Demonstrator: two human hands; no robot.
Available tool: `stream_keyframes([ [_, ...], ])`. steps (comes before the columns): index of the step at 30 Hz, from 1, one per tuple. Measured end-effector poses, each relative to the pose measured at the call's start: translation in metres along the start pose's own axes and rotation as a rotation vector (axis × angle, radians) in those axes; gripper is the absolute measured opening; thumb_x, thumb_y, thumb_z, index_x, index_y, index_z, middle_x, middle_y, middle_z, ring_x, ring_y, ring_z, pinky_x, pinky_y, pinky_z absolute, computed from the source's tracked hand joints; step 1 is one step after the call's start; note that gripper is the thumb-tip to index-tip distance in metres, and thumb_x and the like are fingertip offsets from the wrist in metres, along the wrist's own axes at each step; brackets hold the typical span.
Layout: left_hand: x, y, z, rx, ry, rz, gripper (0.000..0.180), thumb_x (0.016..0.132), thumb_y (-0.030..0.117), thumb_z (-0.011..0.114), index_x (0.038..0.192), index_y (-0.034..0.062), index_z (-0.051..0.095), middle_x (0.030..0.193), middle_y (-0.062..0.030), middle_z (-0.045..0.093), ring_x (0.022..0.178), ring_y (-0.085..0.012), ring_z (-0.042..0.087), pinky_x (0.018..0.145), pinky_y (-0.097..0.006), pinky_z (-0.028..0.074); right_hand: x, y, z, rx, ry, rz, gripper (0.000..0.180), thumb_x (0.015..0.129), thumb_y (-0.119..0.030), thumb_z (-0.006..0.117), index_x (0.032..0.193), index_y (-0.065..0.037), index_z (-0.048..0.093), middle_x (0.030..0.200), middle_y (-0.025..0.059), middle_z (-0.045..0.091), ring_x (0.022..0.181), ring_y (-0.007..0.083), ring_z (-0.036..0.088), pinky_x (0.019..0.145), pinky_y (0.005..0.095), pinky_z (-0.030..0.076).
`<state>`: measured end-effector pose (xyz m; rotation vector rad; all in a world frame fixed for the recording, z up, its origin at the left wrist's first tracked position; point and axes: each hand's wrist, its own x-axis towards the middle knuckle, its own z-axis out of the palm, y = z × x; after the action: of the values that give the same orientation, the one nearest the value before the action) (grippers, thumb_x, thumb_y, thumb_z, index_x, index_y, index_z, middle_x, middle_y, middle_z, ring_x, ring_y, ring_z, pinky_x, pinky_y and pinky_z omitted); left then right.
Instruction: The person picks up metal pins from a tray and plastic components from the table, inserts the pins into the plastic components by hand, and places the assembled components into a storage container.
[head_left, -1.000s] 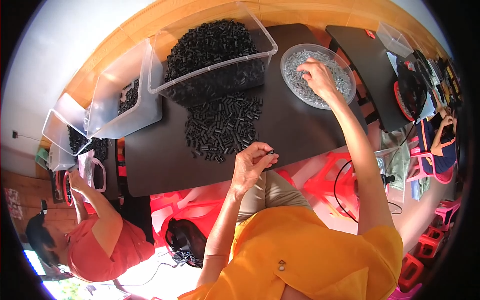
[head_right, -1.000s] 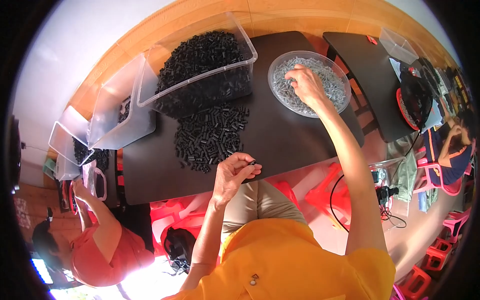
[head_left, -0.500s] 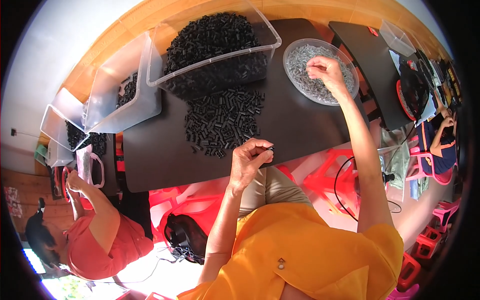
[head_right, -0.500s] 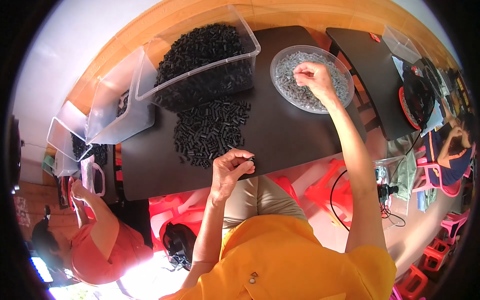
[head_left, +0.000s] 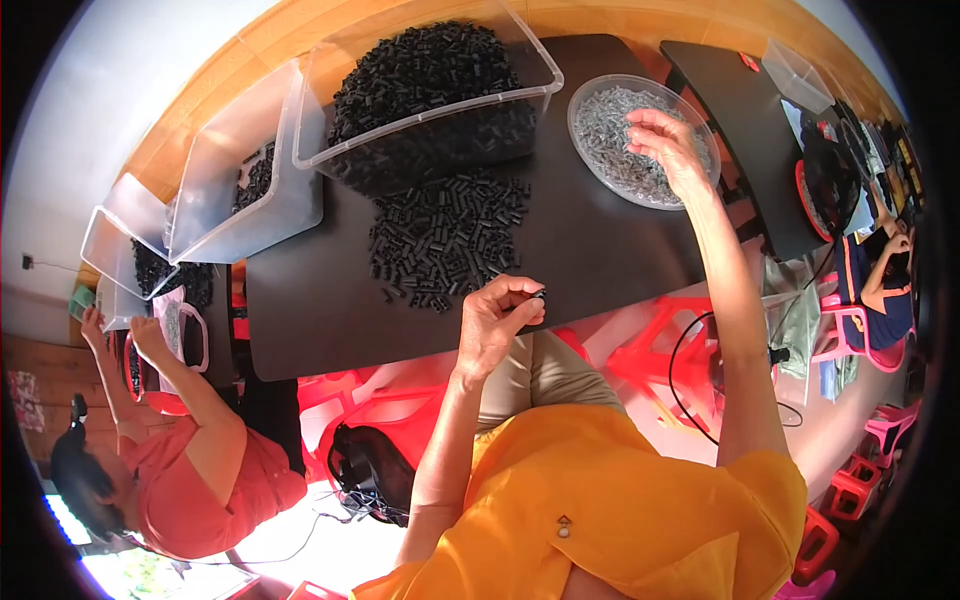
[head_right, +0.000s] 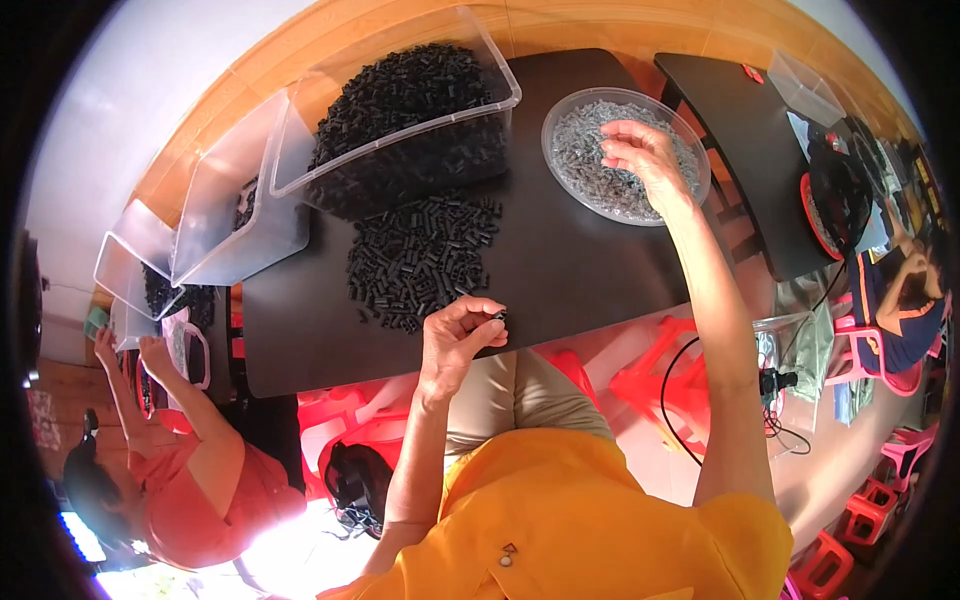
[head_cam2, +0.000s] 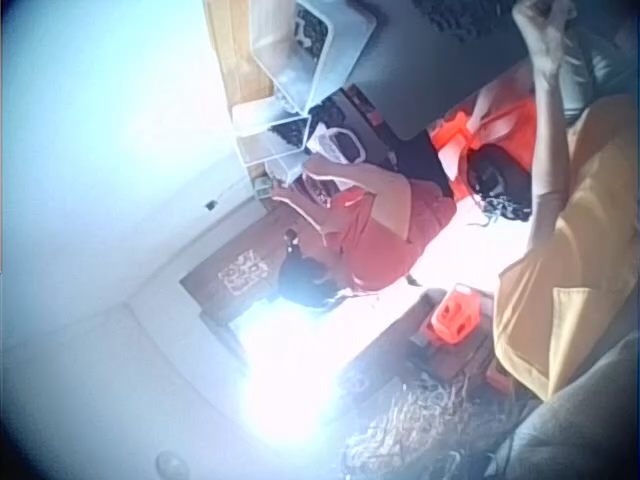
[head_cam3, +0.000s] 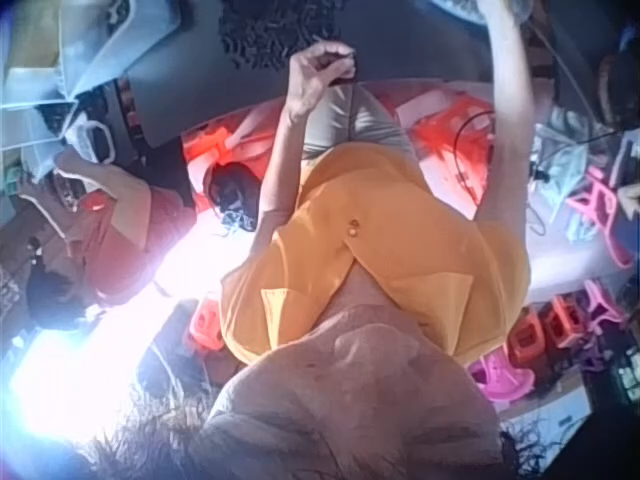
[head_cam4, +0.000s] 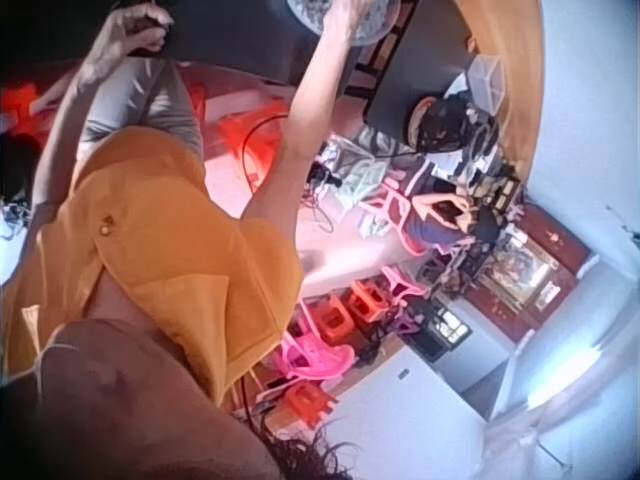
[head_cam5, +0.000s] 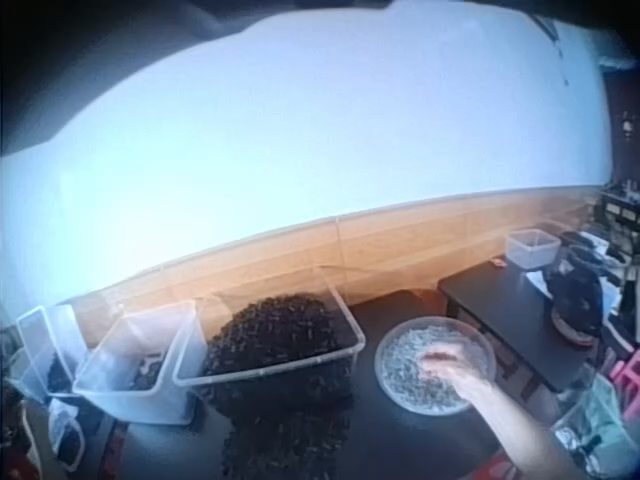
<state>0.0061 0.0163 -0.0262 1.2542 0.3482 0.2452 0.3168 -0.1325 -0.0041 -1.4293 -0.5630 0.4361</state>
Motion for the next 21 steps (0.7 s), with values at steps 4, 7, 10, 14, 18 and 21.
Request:
stream_keyframes([
  [4,0.0,-0.001,0.0,-0.006,0.002,0.007,0.015,0.082,-0.004,0.061,0.096,0.0002,0.062,0.078,-0.0024,0.061,0.07,-0.0075,0.06,0.068,-0.022,0.054,0.0,0.001,-0.007,0.075,0.024,0.068,0.017,0.083,-0.006,0.063,0.097,0.003,0.063,0.086,0.0061,0.062,0.079,0.0131,0.061,0.077,0.0311,0.055],
  [7,0.0,-0.001,0.0,0.005,0.007,0.007,0.015,0.082,-0.004,0.061,0.096,0.0005,0.062,0.078,-0.0023,0.061,0.07,-0.0076,0.06,0.068,-0.022,0.054,0.001,0.002,-0.012,0.13,-0.011,0.055,0.017,0.085,-0.007,0.062,0.098,0.003,0.062,0.091,0.0066,0.062,0.084,0.0142,0.061,0.082,0.0318,0.053],
  [10,0.0,-0.001,0.0,0.001,0.011,0.004,0.014,0.082,-0.004,0.061,0.096,0.0003,0.062,0.077,-0.0025,0.062,0.07,-0.0076,0.061,0.067,-0.022,0.054,0.0,0.004,-0.012,0.178,0.025,0.012,0.017,0.085,-0.007,0.061,0.099,0.003,0.062,0.095,0.0072,0.063,0.087,0.0157,0.062,0.083,0.0323,0.053],
  [14,0.0,-0.001,0.0,-0.008,0.01,-0.002,0.014,0.082,-0.004,0.061,0.096,0.0,0.062,0.076,-0.0027,0.062,0.069,-0.0076,0.061,0.067,-0.022,0.054,-0.001,0.001,-0.005,0.159,0.097,-0.01,0.016,0.085,-0.008,0.062,0.098,0.002,0.063,0.089,0.0066,0.063,0.082,0.0151,0.062,0.081,0.0313,0.053],
  [18,-0.001,0.001,0.002,0.003,0.02,-0.005,0.014,0.082,-0.004,0.061,0.096,-0.0006,0.062,0.075,-0.0033,0.062,0.069,-0.0079,0.061,0.067,-0.023,0.054,-0.002,-0.002,-0.003,0.125,0.121,-0.017,0.016,0.083,-0.007,0.064,0.096,0.002,0.064,0.089,0.0071,0.063,0.08,0.0142,0.062,0.077,0.0299,0.054],
  [21,0.002,0.004,0.004,-0.005,0.041,-0.006,0.013,0.083,-0.003,0.061,0.095,-0.0007,0.062,0.076,-0.0039,0.062,0.069,-0.0089,0.061,0.067,-0.023,0.054,0.001,0.0,-0.005,0.109,0.129,0.028,0.015,0.08,-0.006,0.066,0.093,0.001,0.064,0.083,0.0054,0.063,0.073,0.0119,0.062,0.073,0.0285,0.056],
])
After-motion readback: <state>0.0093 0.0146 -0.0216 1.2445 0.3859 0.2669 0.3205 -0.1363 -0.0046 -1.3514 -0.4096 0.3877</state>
